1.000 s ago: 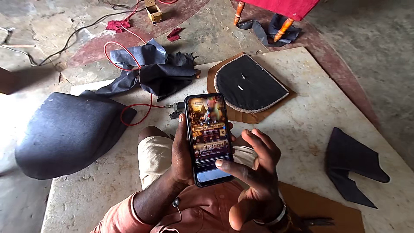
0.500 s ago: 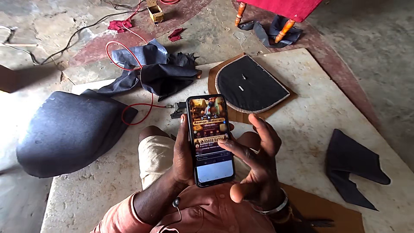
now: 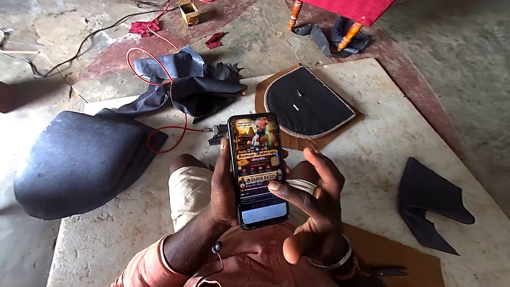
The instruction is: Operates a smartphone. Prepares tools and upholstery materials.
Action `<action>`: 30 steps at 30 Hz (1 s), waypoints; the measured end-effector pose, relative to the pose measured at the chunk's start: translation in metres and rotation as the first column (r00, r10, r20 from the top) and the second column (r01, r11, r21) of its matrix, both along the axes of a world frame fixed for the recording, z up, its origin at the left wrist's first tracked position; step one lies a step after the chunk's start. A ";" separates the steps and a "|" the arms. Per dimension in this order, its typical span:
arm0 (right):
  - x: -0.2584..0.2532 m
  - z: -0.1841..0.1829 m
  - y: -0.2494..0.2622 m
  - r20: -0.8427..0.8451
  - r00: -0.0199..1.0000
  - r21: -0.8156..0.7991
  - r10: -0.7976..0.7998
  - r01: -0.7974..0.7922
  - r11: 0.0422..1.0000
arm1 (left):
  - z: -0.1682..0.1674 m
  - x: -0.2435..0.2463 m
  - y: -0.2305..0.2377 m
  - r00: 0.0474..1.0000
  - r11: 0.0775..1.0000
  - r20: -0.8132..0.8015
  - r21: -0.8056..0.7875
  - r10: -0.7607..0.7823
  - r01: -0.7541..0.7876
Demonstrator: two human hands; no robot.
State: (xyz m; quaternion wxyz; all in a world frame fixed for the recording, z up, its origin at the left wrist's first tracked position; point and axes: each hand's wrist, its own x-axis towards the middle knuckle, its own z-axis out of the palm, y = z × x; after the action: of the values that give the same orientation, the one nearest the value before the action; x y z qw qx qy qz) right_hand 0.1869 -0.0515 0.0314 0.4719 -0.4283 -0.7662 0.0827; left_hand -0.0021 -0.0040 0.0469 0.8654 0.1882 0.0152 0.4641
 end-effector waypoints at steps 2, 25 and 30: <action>-0.001 0.000 0.000 -0.005 1.000 0.004 0.005 -0.005 1.000 | 0.001 -0.001 0.001 1.000 1.000 0.017 0.004 0.001 -0.001; 0.000 -0.004 0.000 -0.027 0.999 0.035 0.017 -0.016 0.999 | 0.004 0.001 0.006 1.000 0.999 0.024 -0.034 -0.004 0.004; 0.001 -0.004 0.000 -0.032 0.999 0.033 0.016 -0.015 0.999 | 0.002 0.002 0.006 1.000 0.999 0.005 -0.044 -0.007 0.008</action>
State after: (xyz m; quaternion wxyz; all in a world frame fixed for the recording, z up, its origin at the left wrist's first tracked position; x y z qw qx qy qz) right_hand 0.1877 -0.0512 0.0274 0.4906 -0.4132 -0.7630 0.0806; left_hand -0.0004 0.0025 0.0486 0.8711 0.1678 0.0226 0.4609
